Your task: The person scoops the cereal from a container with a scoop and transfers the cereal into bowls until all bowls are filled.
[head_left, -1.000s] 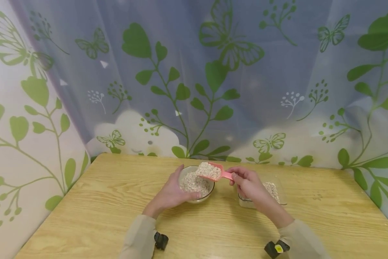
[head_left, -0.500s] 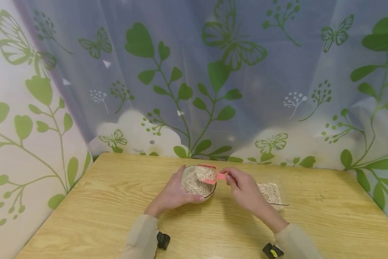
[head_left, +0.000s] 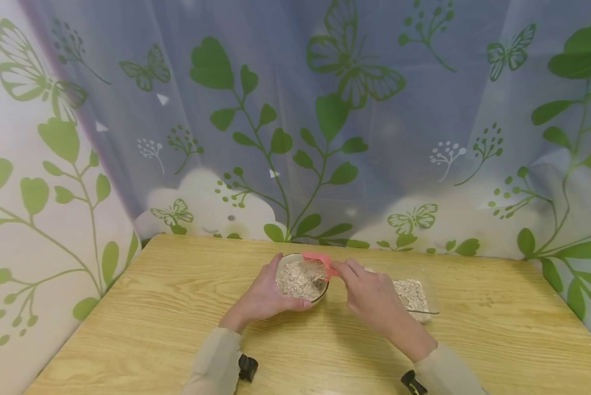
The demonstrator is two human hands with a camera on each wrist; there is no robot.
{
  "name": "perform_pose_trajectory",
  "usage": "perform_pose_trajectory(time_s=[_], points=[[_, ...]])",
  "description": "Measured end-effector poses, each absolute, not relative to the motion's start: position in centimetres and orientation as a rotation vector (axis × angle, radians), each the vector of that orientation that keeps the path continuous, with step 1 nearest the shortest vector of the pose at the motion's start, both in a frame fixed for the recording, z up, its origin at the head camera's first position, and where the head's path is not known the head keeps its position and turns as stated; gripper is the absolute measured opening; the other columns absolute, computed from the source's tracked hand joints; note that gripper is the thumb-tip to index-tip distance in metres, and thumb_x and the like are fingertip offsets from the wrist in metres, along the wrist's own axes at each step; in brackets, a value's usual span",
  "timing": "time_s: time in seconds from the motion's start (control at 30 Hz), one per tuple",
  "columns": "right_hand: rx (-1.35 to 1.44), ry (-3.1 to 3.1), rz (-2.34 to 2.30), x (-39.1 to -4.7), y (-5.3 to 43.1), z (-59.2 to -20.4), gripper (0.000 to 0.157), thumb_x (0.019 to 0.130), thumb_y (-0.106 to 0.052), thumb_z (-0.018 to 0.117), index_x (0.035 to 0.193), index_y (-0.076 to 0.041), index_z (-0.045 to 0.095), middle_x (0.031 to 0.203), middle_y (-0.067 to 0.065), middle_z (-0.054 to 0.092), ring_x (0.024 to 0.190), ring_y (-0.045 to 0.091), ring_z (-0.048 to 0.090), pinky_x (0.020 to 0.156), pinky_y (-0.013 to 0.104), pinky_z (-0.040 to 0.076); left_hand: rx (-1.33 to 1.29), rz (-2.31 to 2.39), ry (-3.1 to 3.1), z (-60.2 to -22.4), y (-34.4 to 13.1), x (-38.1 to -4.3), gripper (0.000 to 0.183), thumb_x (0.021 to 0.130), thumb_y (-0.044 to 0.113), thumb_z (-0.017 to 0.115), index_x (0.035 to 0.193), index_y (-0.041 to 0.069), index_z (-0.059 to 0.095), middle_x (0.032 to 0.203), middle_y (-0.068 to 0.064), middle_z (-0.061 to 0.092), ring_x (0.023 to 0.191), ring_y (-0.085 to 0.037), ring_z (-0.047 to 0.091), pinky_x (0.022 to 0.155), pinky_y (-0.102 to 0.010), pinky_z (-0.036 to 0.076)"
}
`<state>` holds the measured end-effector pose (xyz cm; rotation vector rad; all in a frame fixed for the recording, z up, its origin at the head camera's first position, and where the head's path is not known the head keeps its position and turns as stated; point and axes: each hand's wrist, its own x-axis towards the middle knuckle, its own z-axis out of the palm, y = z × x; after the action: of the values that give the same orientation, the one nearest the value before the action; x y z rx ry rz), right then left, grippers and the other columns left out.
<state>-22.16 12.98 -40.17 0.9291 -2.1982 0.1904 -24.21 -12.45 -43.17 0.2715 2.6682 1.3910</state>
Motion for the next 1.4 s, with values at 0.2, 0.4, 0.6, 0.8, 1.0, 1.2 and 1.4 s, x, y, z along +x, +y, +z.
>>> perform_pose_trajectory(time_s=[0.2,0.4,0.6,0.8,1.0,1.2,1.4], points=[[0.929,-2.168,0.129,-22.1,13.0,-40.2,0.055,0.067,0.016,0.061,0.116,-0.007,0.068,0.082,-0.002,0.057,0.052,-0.001,0.013,0.046,0.012,0.006,0.274,1.415,2.657,-43.5,-12.3,-24.3,0.135,0.064,0.049,0.094,0.165,0.010,0.013,0.163,-0.023,0.030,0.144,-0.040,0.042,0.116,-0.065,0.037],[0.918,-2.151,0.077,-22.2,12.8,-40.4,0.057,0.066,0.014,0.062,0.118,-0.008,0.070,0.082,-0.001,0.058,0.051,0.001,0.015,0.045,0.013,0.008,0.274,1.425,2.639,-43.5,-12.3,-24.2,0.134,0.065,0.049,0.094,0.165,0.011,0.012,0.163,-0.022,0.030,0.142,-0.039,0.044,0.114,-0.064,0.039],[0.937,-2.175,0.098,-22.0,12.3,-40.7,0.062,0.061,0.016,0.065,0.117,-0.009,0.069,0.084,-0.001,0.060,0.051,0.000,0.015,0.044,0.011,0.009,0.268,1.418,2.631,-43.2,-12.3,-24.0,0.133,0.066,0.049,0.093,0.165,0.012,0.013,0.164,-0.020,0.029,0.143,-0.038,0.043,0.115,-0.063,0.039],[0.990,-2.187,0.212,-21.8,11.6,-41.1,0.056,0.065,0.014,0.066,0.116,-0.009,0.068,0.087,-0.003,0.063,0.051,-0.003,0.017,0.044,0.008,0.012,0.268,1.449,2.609,-43.1,-12.3,-24.0,0.131,0.067,0.045,0.094,0.165,0.011,0.013,0.165,-0.019,0.028,0.143,-0.036,0.042,0.116,-0.061,0.038],[0.981,-2.202,0.184,-21.7,11.7,-41.1,0.059,0.064,0.013,0.065,0.117,-0.010,0.067,0.088,-0.003,0.063,0.050,-0.002,0.020,0.043,0.009,0.012,0.275,1.455,2.610,-43.1,-12.3,-24.0,0.132,0.067,0.045,0.094,0.165,0.011,0.013,0.164,-0.020,0.029,0.143,-0.036,0.043,0.116,-0.062,0.038],[0.985,-2.090,0.077,-21.9,12.5,-41.0,0.072,0.057,0.014,0.064,0.125,-0.007,0.067,0.081,-0.002,0.056,0.056,0.000,0.018,0.046,0.010,0.010,0.280,1.453,2.611,-43.1,-12.4,-24.0,0.133,0.067,0.045,0.094,0.165,0.011,0.011,0.164,-0.021,0.029,0.141,-0.037,0.044,0.116,-0.063,0.038],[1.001,-1.999,0.038,-22.3,12.6,-41.1,0.054,0.080,0.011,0.050,0.127,-0.007,0.066,0.079,-0.002,0.055,0.054,0.002,0.024,0.049,0.010,0.011,0.288,1.460,2.606,-43.0,-12.4,-24.1,0.135,0.066,0.046,0.094,0.165,0.010,0.010,0.163,-0.020,0.030,0.141,-0.036,0.045,0.116,-0.064,0.038]])
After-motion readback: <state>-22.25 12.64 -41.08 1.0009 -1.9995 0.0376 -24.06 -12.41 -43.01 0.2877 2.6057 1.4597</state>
